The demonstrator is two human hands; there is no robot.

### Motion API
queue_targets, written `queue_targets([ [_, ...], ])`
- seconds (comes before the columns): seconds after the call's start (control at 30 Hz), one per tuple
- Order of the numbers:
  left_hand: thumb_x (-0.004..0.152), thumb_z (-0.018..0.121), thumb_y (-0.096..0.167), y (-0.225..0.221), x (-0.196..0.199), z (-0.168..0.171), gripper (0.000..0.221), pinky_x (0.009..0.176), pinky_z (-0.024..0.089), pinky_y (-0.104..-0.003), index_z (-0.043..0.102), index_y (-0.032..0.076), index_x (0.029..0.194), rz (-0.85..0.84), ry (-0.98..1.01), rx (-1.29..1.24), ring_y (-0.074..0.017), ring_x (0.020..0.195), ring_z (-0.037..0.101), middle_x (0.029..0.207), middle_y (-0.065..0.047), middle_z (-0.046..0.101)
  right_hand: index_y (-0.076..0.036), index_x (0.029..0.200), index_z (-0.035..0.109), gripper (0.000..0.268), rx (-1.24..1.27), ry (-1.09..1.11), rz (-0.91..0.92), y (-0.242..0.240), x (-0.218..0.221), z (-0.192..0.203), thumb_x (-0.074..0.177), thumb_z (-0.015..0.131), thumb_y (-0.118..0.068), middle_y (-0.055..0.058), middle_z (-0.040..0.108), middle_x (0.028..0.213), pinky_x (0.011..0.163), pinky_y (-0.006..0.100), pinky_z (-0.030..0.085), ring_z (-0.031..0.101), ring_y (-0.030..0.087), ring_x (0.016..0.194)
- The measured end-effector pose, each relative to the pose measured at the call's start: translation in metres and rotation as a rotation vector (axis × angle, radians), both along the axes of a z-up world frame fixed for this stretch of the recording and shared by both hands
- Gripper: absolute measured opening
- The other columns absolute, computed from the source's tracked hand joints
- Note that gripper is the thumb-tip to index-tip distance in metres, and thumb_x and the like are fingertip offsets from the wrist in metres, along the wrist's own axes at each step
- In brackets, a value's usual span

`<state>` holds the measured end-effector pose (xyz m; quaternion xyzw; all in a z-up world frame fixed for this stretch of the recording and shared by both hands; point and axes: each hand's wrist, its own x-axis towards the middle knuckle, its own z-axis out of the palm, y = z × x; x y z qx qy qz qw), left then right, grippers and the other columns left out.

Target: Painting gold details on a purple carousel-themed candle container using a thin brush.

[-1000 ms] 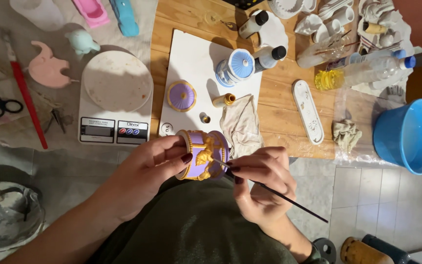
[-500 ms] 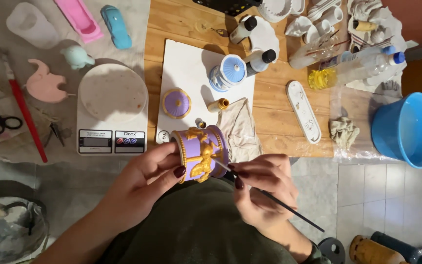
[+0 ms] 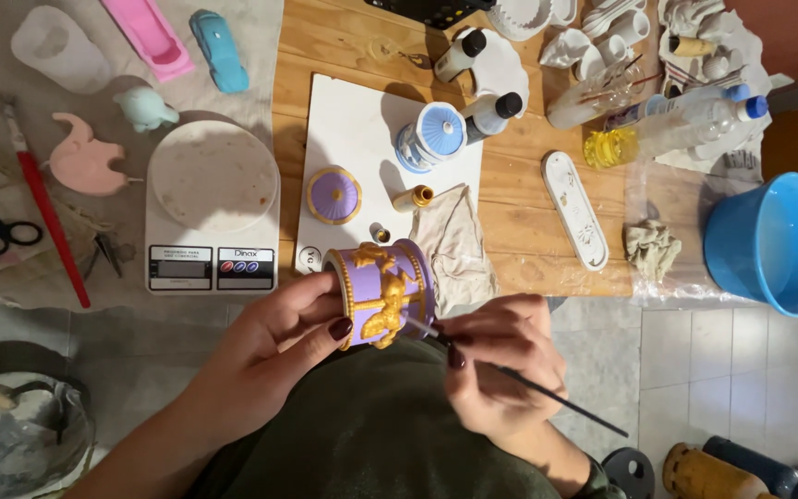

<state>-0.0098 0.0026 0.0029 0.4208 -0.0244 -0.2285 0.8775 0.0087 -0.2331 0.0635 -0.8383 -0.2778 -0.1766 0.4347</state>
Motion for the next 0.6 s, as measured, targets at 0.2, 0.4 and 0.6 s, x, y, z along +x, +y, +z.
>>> queue_targets([
  [0.2,0.102,0.051,0.008,0.003,-0.002,-0.009,0.051,0.110,0.048,-0.036,0.044,-0.006,0.150,-0.025,-0.016,-0.024,-0.0196,0.130,0.061,0.142,-0.014,0.063,-0.003,0.112,0.065,0.018,0.382,0.173,-0.103,-0.020,0.002,-0.032,0.099,0.067,-0.015,0.016,0.075,0.105,0.092,0.043,0.057,0.070,0.027,0.097],
  [0.4,0.101,0.054,0.008,0.007,0.008,-0.008,0.050,0.108,0.048,-0.035,0.047,-0.005,0.148,-0.082,0.010,-0.056,-0.0183,0.127,0.062,0.140,-0.013,0.064,0.000,0.139,0.052,0.067,0.303,0.359,0.204,-0.029,0.023,-0.019,0.087,0.084,-0.028,0.021,0.058,0.143,0.123,0.049,0.043,0.057,0.037,0.138],
  [0.6,0.100,0.057,0.011,0.005,0.022,0.000,0.044,0.099,0.052,-0.031,0.057,-0.005,0.140,-0.130,-0.018,0.174,-0.0155,0.114,0.067,0.128,-0.011,0.072,-0.002,0.147,0.050,0.093,0.189,0.281,0.257,-0.033,0.014,-0.042,0.070,0.097,-0.021,0.022,0.060,0.148,0.124,0.052,0.044,0.058,0.037,0.143],
])
